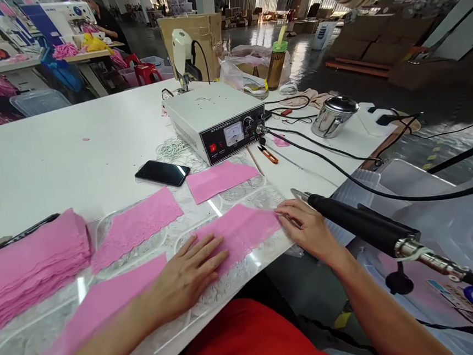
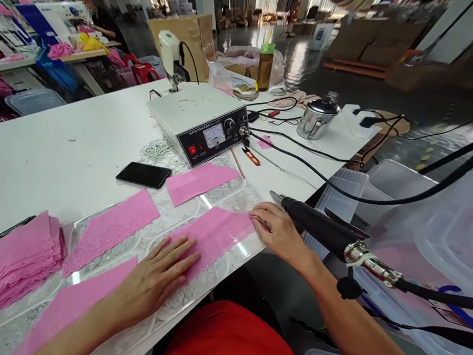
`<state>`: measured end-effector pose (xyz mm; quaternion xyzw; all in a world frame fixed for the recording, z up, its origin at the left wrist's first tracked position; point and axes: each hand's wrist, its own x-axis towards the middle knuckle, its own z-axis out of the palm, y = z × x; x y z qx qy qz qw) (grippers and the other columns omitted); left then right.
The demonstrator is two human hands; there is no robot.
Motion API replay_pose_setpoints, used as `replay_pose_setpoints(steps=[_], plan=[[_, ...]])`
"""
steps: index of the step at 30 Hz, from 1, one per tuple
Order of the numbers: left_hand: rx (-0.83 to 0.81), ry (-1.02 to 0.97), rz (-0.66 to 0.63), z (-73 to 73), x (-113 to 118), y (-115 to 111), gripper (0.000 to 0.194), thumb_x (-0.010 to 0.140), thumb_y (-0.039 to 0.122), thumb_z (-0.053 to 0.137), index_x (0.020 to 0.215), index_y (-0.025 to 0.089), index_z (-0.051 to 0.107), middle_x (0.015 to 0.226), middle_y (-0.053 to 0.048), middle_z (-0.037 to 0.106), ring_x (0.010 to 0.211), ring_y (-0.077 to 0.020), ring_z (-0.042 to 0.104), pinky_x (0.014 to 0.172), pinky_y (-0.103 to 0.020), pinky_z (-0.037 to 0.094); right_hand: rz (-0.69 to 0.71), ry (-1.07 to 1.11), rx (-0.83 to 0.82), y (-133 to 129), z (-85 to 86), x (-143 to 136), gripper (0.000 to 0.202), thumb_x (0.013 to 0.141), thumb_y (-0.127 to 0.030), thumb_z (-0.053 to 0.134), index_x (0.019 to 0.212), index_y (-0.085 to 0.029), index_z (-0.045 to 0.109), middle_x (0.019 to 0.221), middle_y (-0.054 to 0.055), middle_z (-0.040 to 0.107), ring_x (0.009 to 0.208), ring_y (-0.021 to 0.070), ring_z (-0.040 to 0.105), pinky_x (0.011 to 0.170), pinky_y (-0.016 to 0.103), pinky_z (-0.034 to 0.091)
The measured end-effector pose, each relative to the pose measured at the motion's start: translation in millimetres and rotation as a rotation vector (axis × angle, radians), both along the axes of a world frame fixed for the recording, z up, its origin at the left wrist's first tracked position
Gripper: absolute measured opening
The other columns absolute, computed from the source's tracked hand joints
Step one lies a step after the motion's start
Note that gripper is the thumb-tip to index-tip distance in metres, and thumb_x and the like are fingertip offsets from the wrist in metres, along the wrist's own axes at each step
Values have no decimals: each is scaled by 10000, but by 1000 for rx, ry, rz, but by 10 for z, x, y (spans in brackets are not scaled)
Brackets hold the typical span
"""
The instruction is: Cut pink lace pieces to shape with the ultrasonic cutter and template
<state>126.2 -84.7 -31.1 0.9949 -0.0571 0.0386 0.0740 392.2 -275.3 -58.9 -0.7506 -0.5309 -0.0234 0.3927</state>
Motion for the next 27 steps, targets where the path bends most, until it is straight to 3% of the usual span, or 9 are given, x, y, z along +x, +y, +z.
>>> replay_pose_setpoints(steps=[7, 13, 17, 22, 27], plan=[[60, -5, 4, 5, 12, 39, 504, 1000, 240, 426, 1493, 258, 325, 1518, -82, 385, 1423, -250, 319, 1174, -494, 251, -114, 80, -67, 72, 17, 42, 129, 838, -272, 563, 782, -193, 648, 993, 86, 650, 794, 174, 638, 674, 332, 539], [48, -34, -2, -6, 10, 40, 509, 998, 241, 431, 1494, 265, 324, 1517, -76, 387, 1423, -255, 319, 1175, -496, 249, -122, 60, -149, 149, 60, 9, 147, 824, -244, 547, 691, -199, 591, 969, 69, 638, 788, 161, 617, 662, 304, 499], [60, -17, -11, -21, 7, 43, 520, 995, 231, 429, 1500, 263, 310, 1516, -72, 389, 1426, -254, 315, 1179, -499, 238, -111, 111, -148, 149, 67, 35, 152, 818, -225, 546, 671, -194, 575, 951, 60, 633, 698, 131, 594, 635, 294, 483], [64, -26, -44, -2, 19, 53, 508, 985, 201, 437, 1484, 235, 345, 1522, -74, 380, 1433, -256, 300, 1185, -499, 219, -93, 156, -115, 143, 75, 37, 161, 808, -228, 543, 652, -191, 560, 939, 69, 618, 742, 144, 599, 667, 303, 496], [57, 29, -50, 16, 33, 79, 490, 983, 196, 427, 1467, 262, 379, 1528, -62, 371, 1431, -247, 309, 1188, -502, 210, -151, 161, -151, 122, 85, 22, 153, 765, -222, 554, 615, -192, 551, 937, 68, 616, 686, 140, 571, 632, 317, 477]])
